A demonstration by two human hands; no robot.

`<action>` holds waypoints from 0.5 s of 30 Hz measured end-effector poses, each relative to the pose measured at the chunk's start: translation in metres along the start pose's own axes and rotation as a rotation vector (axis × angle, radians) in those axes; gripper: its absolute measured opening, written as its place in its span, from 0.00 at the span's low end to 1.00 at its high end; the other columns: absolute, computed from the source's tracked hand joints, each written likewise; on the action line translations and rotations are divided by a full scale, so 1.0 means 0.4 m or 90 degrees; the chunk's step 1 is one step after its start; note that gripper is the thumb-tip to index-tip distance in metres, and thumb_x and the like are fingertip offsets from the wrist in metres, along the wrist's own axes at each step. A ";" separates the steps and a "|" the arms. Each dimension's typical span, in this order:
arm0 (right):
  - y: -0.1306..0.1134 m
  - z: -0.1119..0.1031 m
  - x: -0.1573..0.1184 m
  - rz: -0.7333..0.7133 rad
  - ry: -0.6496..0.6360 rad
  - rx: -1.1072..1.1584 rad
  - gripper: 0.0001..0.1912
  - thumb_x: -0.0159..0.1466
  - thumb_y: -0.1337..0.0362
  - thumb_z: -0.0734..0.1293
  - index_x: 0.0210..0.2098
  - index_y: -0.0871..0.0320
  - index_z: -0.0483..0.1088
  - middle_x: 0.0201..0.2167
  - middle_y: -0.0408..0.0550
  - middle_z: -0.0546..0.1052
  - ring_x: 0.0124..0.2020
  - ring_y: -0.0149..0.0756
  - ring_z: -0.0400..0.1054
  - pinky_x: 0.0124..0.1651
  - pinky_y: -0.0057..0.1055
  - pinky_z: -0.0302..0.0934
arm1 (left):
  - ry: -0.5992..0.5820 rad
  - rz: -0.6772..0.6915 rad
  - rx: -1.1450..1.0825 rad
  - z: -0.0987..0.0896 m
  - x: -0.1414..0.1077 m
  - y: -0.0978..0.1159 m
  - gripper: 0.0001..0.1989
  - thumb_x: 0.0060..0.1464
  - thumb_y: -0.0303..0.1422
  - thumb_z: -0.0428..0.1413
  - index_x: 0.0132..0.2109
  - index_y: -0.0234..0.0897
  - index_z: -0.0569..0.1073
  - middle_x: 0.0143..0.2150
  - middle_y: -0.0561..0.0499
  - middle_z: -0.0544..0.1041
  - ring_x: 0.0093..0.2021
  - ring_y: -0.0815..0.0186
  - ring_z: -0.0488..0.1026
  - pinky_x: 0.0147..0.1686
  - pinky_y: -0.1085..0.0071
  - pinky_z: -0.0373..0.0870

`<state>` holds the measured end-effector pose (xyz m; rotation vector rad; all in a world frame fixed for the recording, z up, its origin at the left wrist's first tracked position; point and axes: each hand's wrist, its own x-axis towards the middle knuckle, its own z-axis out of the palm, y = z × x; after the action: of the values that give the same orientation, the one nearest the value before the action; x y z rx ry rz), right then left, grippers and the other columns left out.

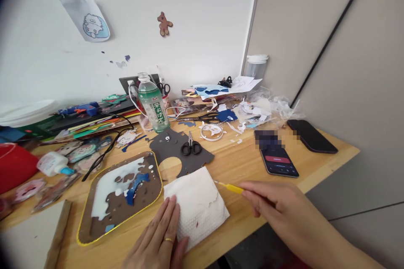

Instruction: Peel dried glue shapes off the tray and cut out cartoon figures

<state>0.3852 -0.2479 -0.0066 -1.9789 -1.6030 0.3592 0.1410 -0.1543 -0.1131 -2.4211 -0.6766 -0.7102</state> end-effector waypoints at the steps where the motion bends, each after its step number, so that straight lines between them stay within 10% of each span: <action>1: 0.000 0.007 -0.008 -0.032 0.018 -0.014 0.14 0.61 0.58 0.58 0.34 0.54 0.75 0.23 0.43 0.76 0.23 0.33 0.70 0.27 0.24 0.64 | -0.002 0.004 0.001 0.000 -0.001 0.000 0.22 0.56 0.38 0.47 0.52 0.25 0.67 0.53 0.43 0.70 0.49 0.63 0.70 0.38 0.74 0.73; 5: 0.011 0.043 -0.041 -0.098 0.014 -0.030 0.13 0.60 0.62 0.59 0.37 0.52 0.74 0.31 0.45 0.78 0.29 0.35 0.72 0.31 0.25 0.65 | 0.009 0.006 0.002 0.001 -0.006 0.000 0.22 0.56 0.38 0.47 0.52 0.25 0.67 0.53 0.43 0.70 0.50 0.62 0.70 0.39 0.73 0.73; 11: 0.027 0.081 -0.061 0.336 -0.252 0.221 0.22 0.59 0.47 0.57 0.21 0.58 0.65 0.16 0.42 0.68 0.11 0.22 0.53 0.13 0.20 0.46 | 0.005 0.017 0.005 0.005 -0.002 -0.002 0.22 0.55 0.37 0.48 0.51 0.24 0.67 0.53 0.41 0.70 0.49 0.60 0.70 0.38 0.71 0.73; 15: 0.014 0.086 -0.044 0.375 -0.263 0.304 0.23 0.55 0.44 0.60 0.22 0.58 0.64 0.15 0.39 0.66 0.10 0.20 0.49 0.13 0.20 0.41 | 0.006 0.005 -0.013 0.005 -0.003 -0.002 0.21 0.55 0.37 0.49 0.51 0.26 0.67 0.53 0.43 0.70 0.50 0.61 0.70 0.39 0.71 0.73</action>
<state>0.3668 -0.2565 -0.0401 -2.0216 -0.9648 1.3176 0.1405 -0.1529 -0.1149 -2.4357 -0.6592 -0.7290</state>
